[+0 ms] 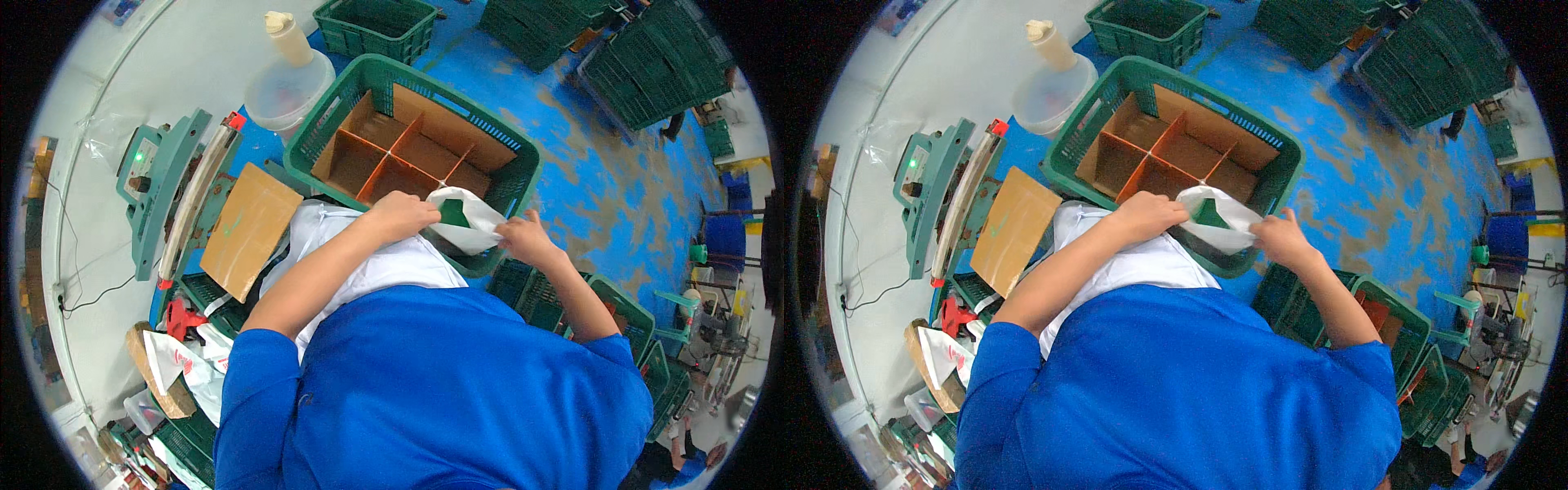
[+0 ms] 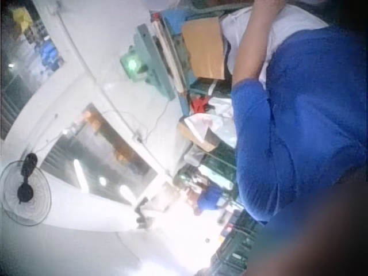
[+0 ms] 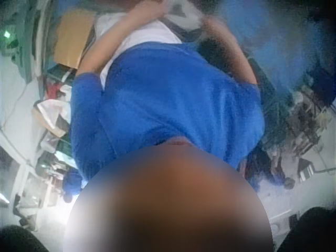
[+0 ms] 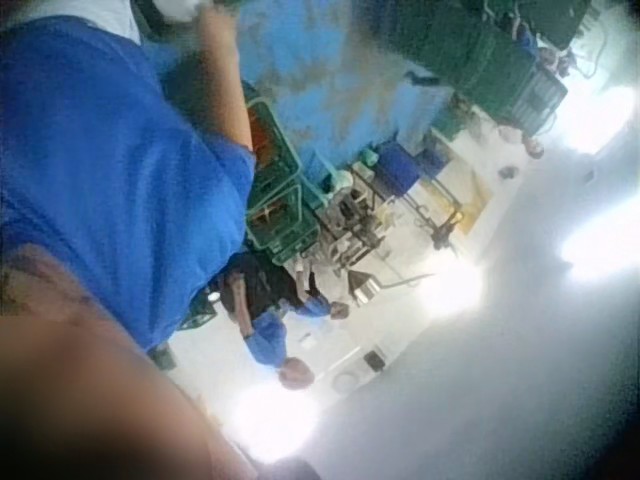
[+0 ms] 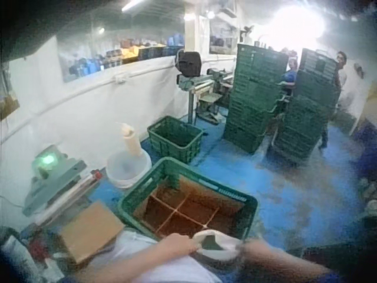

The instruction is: The person repeatedly places white bags into a pedal sealing machine, seals them, and stacks the sealed bags. Later, the person scoops green powder from a hopper into white bags using a scoop and places the filled bags into a green crate.

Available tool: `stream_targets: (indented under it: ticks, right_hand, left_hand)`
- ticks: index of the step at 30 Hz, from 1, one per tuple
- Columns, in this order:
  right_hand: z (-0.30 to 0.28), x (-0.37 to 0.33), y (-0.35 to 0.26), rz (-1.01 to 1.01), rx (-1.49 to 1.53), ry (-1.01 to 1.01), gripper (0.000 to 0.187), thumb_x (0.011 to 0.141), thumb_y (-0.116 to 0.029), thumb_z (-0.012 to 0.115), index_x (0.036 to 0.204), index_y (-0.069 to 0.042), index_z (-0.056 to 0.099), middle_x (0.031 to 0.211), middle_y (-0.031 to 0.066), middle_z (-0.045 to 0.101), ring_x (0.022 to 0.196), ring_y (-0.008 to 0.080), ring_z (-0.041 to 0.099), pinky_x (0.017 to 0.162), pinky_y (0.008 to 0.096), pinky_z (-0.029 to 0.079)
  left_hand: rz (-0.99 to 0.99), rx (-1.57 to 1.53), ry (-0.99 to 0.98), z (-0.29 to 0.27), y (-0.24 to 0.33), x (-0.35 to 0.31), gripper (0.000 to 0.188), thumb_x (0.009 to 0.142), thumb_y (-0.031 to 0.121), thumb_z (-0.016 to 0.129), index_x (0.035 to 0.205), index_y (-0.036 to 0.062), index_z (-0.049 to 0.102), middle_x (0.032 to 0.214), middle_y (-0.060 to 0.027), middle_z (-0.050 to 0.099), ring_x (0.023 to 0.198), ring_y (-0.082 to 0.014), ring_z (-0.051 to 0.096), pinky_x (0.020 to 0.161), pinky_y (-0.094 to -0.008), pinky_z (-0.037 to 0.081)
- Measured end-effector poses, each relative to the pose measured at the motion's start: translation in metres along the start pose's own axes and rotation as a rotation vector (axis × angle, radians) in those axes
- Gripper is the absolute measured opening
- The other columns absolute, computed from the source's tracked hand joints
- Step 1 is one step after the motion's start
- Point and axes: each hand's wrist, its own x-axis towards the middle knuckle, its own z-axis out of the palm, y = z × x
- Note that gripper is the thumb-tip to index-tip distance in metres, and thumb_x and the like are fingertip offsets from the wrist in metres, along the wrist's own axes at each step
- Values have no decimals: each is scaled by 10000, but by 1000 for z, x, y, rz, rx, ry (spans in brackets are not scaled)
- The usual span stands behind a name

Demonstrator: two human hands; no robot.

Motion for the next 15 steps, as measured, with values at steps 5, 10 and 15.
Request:
stream_targets:
  ticks: [5, 10, 15]
  right_hand:
    - [-19, -18, -3, -188, -36, 385, 75, 731, -71, 598, 784, -123, 602, 713, 48, 609, 817, 195, 602, 997, 503, 295]
    - [-102, -32, -45, -404, -135, 654, 99, 681, -61, 600, 744, -138, 598, 597, 7, 569, 650, 164, 588, 976, 458, 345]
    - [-247, -35, -83, -779, -394, 988, 132, 657, -153, 676, 751, -130, 586, 631, 2, 581, 617, 175, 576, 836, 423, 453]
  left_hand:
    - [-49, -143, 107, -38, 1, -26, 73, 783, 100, 521, 841, 95, 565, 817, -76, 623, 785, -273, 635, 636, -392, 513]
    - [-146, -155, 222, -114, 1, -77, 72, 774, 103, 553, 841, 76, 546, 825, -104, 598, 793, -296, 599, 657, -400, 481]
    - [-162, 81, 591, -222, 18, -150, 87, 770, 116, 586, 851, 107, 556, 745, -62, 559, 714, -263, 581, 586, -372, 464]
